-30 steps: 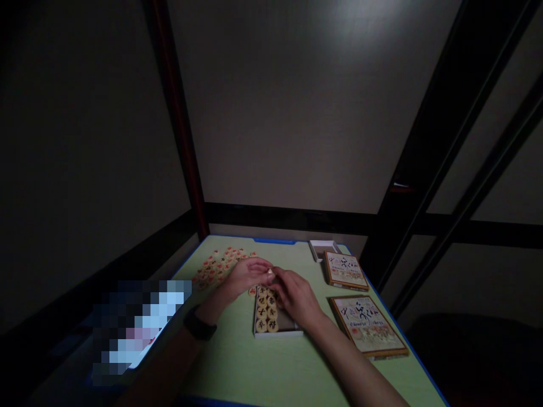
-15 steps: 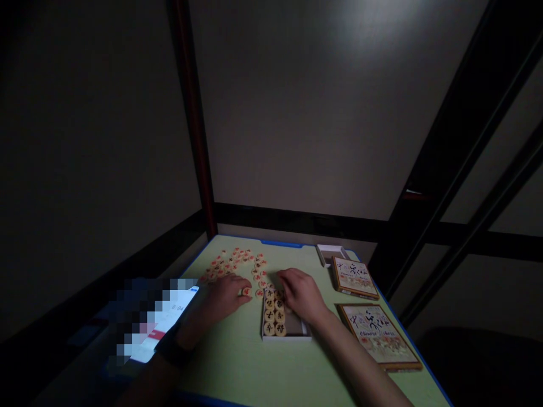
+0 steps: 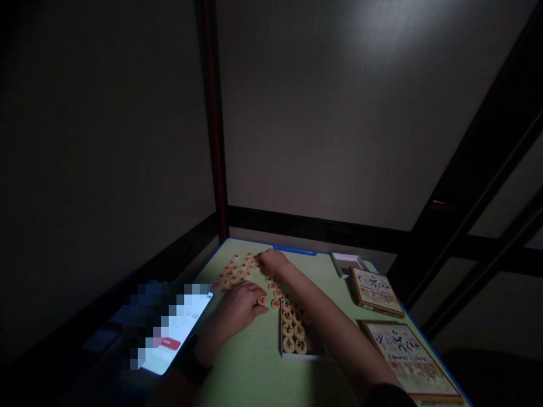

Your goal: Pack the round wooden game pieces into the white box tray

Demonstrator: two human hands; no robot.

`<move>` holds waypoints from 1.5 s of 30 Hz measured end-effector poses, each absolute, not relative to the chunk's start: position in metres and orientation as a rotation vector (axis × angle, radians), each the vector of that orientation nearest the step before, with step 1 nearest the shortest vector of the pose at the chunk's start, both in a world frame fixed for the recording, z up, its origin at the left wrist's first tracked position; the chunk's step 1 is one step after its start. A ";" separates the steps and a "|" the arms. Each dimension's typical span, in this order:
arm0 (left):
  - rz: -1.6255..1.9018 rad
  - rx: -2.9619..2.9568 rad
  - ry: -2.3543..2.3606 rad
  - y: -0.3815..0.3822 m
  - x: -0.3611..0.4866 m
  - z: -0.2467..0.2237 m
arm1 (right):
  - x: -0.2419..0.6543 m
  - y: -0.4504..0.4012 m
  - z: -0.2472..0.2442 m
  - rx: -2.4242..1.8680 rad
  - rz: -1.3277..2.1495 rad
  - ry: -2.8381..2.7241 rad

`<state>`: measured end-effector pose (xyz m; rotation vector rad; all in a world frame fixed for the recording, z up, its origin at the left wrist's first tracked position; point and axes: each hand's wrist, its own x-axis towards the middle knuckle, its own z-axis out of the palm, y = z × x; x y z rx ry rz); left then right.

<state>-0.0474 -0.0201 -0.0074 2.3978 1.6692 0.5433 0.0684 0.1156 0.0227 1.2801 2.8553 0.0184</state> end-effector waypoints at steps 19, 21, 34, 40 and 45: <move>0.650 2.396 1.661 -0.023 -0.047 -0.003 | 0.054 0.133 0.020 1.240 0.009 2.891; 0.656 2.407 1.683 -0.024 -0.047 -0.002 | 0.053 0.137 0.019 1.203 -0.013 2.887; 0.841 2.297 1.761 -0.021 -0.048 0.000 | 0.065 0.122 0.020 1.267 -0.024 2.987; 1.374 1.472 1.454 0.007 -0.039 0.002 | 0.114 0.073 0.032 1.291 -0.175 3.391; 1.282 0.905 0.703 0.021 -0.006 0.003 | 0.155 0.029 0.024 1.375 -0.150 3.643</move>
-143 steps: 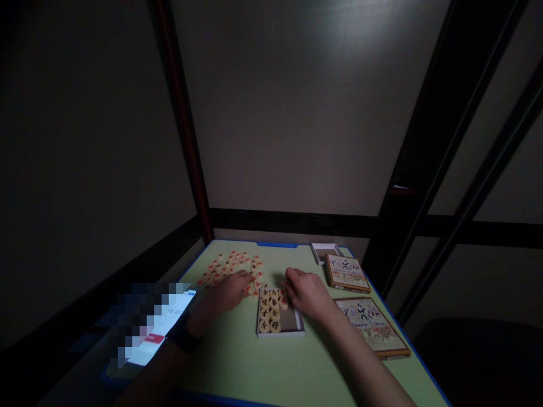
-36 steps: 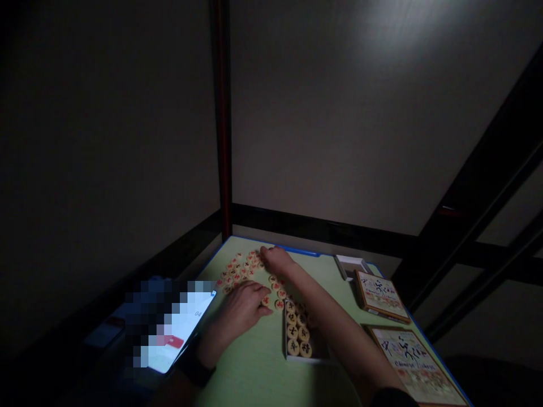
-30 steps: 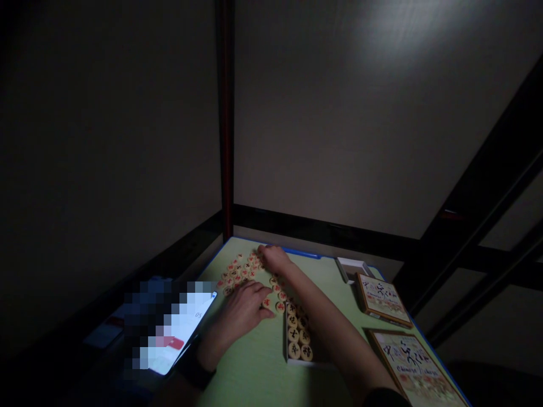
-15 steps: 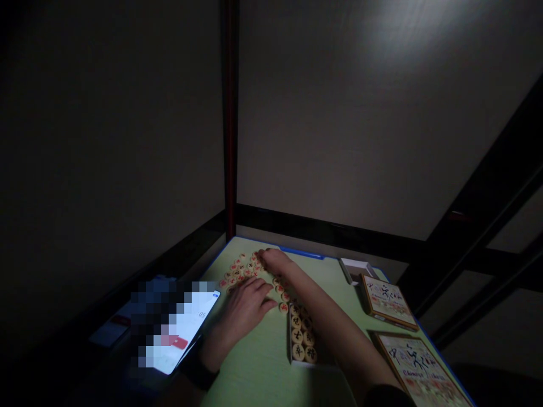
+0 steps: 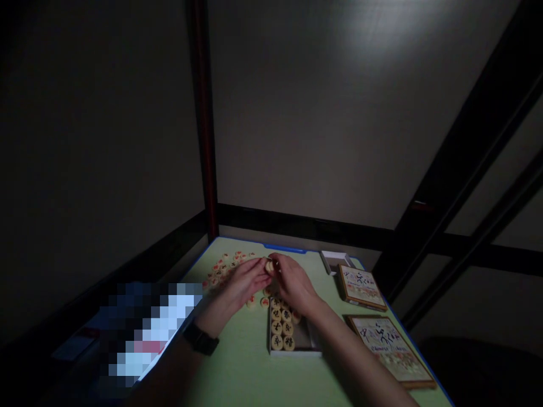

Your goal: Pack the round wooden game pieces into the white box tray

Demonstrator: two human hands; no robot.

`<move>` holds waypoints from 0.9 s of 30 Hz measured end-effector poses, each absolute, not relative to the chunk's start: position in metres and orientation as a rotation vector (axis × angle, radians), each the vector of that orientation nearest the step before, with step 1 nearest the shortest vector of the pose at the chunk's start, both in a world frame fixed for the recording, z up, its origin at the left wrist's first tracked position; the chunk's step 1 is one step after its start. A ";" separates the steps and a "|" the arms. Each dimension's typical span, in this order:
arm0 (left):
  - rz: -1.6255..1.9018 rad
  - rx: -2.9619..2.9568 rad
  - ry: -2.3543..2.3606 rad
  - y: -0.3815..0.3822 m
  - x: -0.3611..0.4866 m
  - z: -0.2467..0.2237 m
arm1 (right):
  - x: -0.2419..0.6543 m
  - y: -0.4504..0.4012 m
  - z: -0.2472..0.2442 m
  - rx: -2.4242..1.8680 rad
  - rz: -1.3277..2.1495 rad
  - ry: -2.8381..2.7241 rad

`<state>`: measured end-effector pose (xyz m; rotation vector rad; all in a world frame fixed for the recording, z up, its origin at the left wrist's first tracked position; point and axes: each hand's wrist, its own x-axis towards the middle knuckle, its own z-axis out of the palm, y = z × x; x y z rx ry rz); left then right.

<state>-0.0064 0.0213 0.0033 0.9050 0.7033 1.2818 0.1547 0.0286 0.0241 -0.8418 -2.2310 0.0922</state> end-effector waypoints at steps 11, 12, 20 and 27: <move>1.153 0.952 0.587 0.027 0.034 0.003 | 0.200 0.001 0.012 -0.969 0.115 -1.788; 1.141 0.968 0.590 0.026 0.033 0.001 | 0.200 -0.001 0.013 -0.958 0.124 -1.781; 1.051 1.079 0.663 0.013 0.032 -0.006 | 0.190 -0.017 0.012 -0.845 0.066 -1.965; 1.058 1.132 0.751 0.014 0.034 -0.009 | 0.186 -0.019 0.011 -0.833 0.000 -1.978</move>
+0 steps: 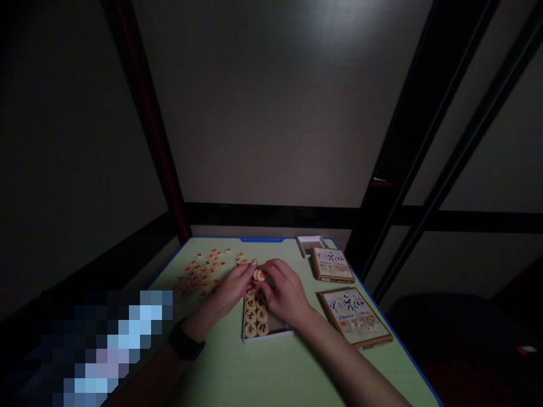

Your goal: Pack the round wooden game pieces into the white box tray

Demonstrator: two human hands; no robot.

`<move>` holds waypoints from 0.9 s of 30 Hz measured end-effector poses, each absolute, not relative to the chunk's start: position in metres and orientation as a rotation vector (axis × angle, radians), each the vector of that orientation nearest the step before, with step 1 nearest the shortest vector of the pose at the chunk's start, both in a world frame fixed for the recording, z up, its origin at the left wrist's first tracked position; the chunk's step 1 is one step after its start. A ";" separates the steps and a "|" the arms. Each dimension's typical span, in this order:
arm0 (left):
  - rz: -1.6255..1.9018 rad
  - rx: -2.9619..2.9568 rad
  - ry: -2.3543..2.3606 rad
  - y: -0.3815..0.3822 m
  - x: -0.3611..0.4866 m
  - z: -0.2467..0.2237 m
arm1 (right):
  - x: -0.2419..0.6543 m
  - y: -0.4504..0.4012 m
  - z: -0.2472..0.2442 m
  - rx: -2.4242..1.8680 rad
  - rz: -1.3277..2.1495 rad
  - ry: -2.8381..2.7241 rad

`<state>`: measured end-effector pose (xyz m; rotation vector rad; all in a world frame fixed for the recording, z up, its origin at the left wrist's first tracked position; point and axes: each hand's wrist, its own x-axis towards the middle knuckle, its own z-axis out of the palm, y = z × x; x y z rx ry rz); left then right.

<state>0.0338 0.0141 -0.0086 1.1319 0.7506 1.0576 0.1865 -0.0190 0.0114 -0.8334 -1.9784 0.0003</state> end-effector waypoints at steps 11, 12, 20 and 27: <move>1.085 1.160 0.833 0.012 0.035 -0.008 | 0.192 -0.020 0.020 -0.831 -0.155 -2.124; 1.119 1.179 0.850 0.013 0.034 -0.007 | 0.196 -0.021 0.025 -0.864 -0.127 -2.165; 1.369 1.330 1.045 0.032 0.021 -0.010 | 0.219 -0.045 0.028 -1.381 -0.085 -2.624; 1.383 1.536 1.121 0.041 0.021 -0.023 | 0.208 -0.047 0.017 -1.396 -0.268 -2.755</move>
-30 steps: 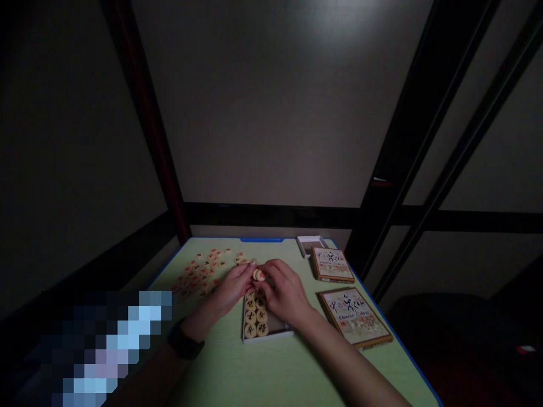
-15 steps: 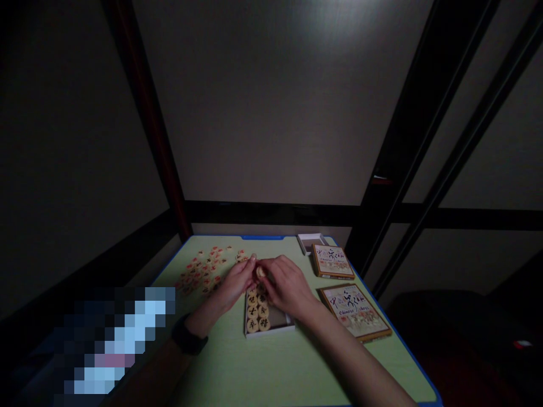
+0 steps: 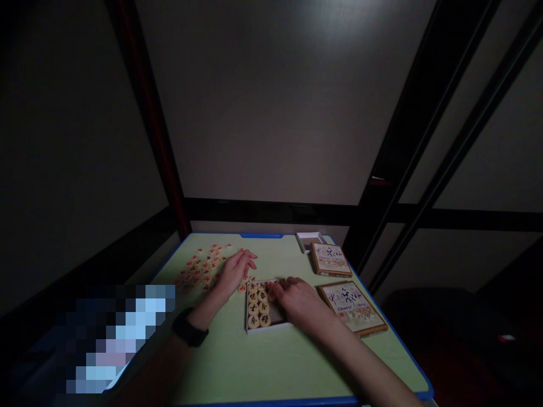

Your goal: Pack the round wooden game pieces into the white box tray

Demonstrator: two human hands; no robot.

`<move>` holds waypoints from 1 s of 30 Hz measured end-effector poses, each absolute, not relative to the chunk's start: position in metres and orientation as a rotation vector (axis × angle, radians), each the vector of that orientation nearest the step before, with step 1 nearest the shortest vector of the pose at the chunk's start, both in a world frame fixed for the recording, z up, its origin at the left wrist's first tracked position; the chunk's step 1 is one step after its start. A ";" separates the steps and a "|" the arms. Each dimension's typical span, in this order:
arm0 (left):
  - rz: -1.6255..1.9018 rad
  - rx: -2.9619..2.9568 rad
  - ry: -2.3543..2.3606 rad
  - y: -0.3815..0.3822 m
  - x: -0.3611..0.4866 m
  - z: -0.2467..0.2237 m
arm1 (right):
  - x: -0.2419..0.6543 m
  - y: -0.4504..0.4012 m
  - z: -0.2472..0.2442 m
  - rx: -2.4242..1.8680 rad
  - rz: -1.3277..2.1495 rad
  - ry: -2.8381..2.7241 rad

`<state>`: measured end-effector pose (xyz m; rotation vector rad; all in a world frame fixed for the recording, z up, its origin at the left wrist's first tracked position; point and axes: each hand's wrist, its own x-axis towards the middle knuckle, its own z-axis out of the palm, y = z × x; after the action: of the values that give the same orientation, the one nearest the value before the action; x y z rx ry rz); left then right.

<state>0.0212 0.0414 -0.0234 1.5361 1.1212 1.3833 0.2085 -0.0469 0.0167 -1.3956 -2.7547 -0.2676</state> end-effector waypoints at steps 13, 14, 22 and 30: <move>1.339 1.531 1.086 0.035 0.025 -0.018 | 0.217 -0.051 0.013 -1.388 -0.184 -2.696; 1.341 1.533 1.089 0.034 0.026 -0.018 | 0.216 -0.051 0.014 -1.396 -0.190 -2.689; 1.343 1.674 1.200 0.032 0.024 -0.016 | 0.209 -0.045 0.018 -1.554 -0.254 -2.699; 1.326 1.719 1.207 0.030 0.024 -0.014 | 0.206 -0.038 0.020 -1.559 -0.162 -2.712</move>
<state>0.0239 0.0297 -0.0136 1.7190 1.2072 1.3263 0.2061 -0.0381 0.0197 -1.5588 -2.7125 -0.1618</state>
